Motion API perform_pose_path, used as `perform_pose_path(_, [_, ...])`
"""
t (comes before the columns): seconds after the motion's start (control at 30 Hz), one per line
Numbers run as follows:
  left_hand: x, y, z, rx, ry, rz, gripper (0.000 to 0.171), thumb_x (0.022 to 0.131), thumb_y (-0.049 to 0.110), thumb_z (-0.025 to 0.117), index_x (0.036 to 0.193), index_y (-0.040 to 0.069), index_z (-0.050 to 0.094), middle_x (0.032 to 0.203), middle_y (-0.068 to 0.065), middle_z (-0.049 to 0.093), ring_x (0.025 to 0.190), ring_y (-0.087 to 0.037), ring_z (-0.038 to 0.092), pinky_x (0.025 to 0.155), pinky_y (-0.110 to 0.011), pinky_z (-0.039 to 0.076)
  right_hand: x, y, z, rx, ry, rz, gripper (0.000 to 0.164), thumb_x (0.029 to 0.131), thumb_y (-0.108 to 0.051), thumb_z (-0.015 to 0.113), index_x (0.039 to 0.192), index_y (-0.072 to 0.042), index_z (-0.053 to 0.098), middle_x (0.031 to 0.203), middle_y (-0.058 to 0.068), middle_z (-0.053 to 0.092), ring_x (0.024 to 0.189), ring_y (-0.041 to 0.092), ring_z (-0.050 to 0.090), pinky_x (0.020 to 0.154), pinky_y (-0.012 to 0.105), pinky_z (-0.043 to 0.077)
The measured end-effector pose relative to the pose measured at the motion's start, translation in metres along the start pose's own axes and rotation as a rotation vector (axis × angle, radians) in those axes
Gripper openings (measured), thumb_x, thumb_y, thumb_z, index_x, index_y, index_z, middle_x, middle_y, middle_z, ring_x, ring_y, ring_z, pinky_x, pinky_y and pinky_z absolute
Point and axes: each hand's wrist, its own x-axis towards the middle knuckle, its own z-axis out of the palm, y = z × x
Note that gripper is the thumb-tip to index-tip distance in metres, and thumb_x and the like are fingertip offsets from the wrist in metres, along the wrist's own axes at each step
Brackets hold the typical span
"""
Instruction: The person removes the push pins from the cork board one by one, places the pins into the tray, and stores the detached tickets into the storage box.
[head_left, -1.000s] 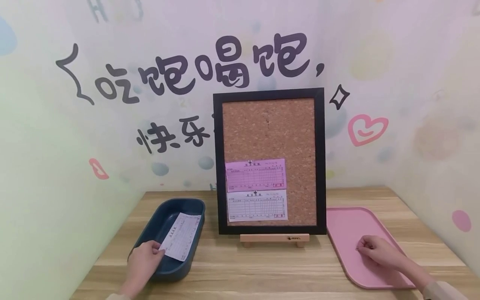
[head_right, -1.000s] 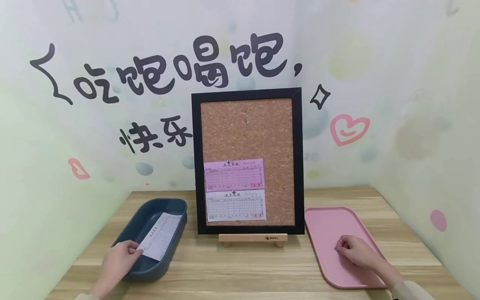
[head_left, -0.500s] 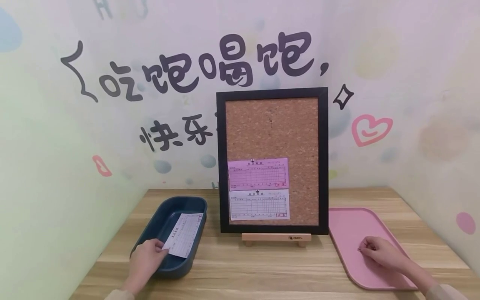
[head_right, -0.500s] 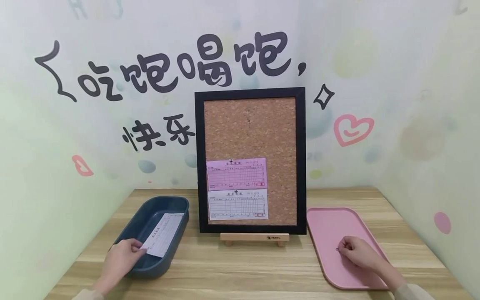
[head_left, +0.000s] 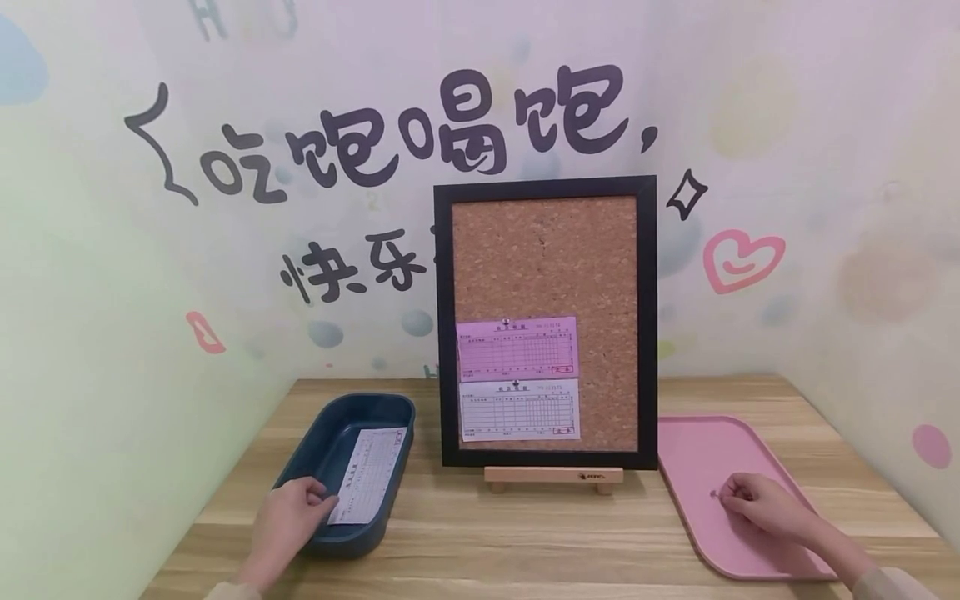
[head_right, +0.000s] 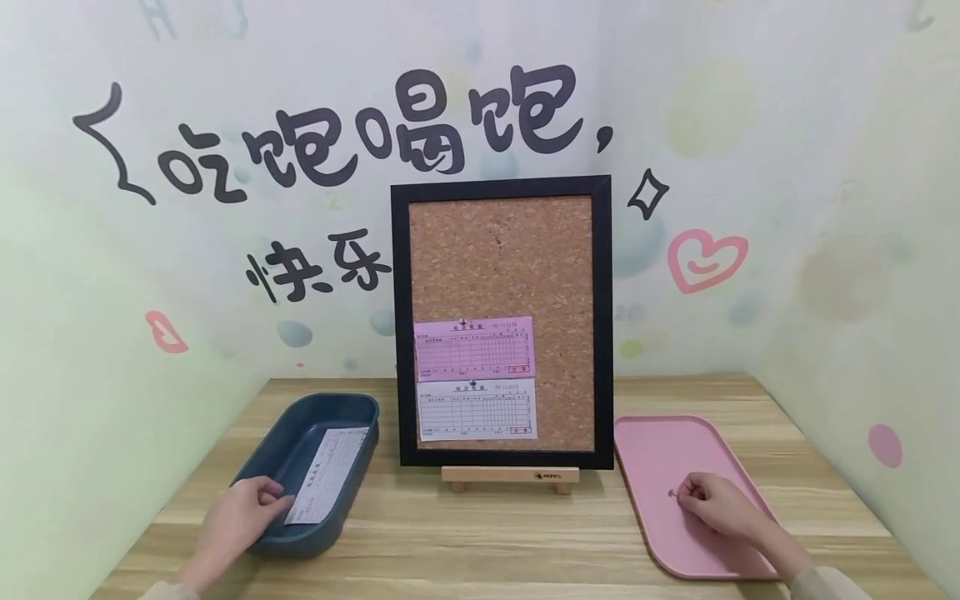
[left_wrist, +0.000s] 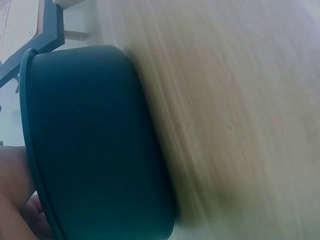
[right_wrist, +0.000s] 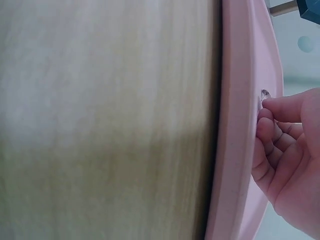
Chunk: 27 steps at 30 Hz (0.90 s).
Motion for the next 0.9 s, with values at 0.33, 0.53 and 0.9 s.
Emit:
perform_pose_path(0.33, [0.016, 0.021, 0.001, -0.012, 0.046, 0.058, 0.022, 0.074, 0.02, 0.071, 0.084, 0.001, 0.065, 0.069, -0.002, 0.063, 0.062, -0.015, 0.057, 0.058, -0.034, 0.046, 0.007, -0.004, -0.009, 0.019, 0.035, -0.107, 0.008, 0.083, 0.003, 0.056, 0.076, 0.001, 0.053, 0.061, -0.005, 0.049, 0.048, -0.004, 0.04, 0.038, 0.02, 0.037])
perform_pose_path(0.53, [0.031, 0.052, 0.005, -0.076, 0.119, 0.209, 0.024, 0.076, 0.017, 0.071, 0.094, 0.003, 0.065, 0.079, -0.006, 0.065, 0.068, -0.016, 0.058, 0.063, -0.034, 0.048, 0.021, -0.02, -0.025, 0.06, 0.003, -0.095, 0.005, 0.085, 0.0, 0.054, 0.081, 0.002, 0.052, 0.062, -0.002, 0.051, 0.043, -0.002, 0.04, 0.035, 0.02, 0.038])
perform_pose_path(0.9, [0.067, 0.117, -0.001, -0.195, 0.188, 0.349, 0.035, 0.079, 0.021, 0.07, 0.108, 0.005, 0.061, 0.101, -0.011, 0.061, 0.089, -0.024, 0.059, 0.075, -0.04, 0.05, 0.063, -0.092, -0.045, -0.045, 0.034, -0.163, 0.006, 0.088, -0.007, 0.056, 0.086, -0.002, 0.055, 0.067, -0.001, 0.053, 0.048, 0.004, 0.046, 0.041, 0.025, 0.042])
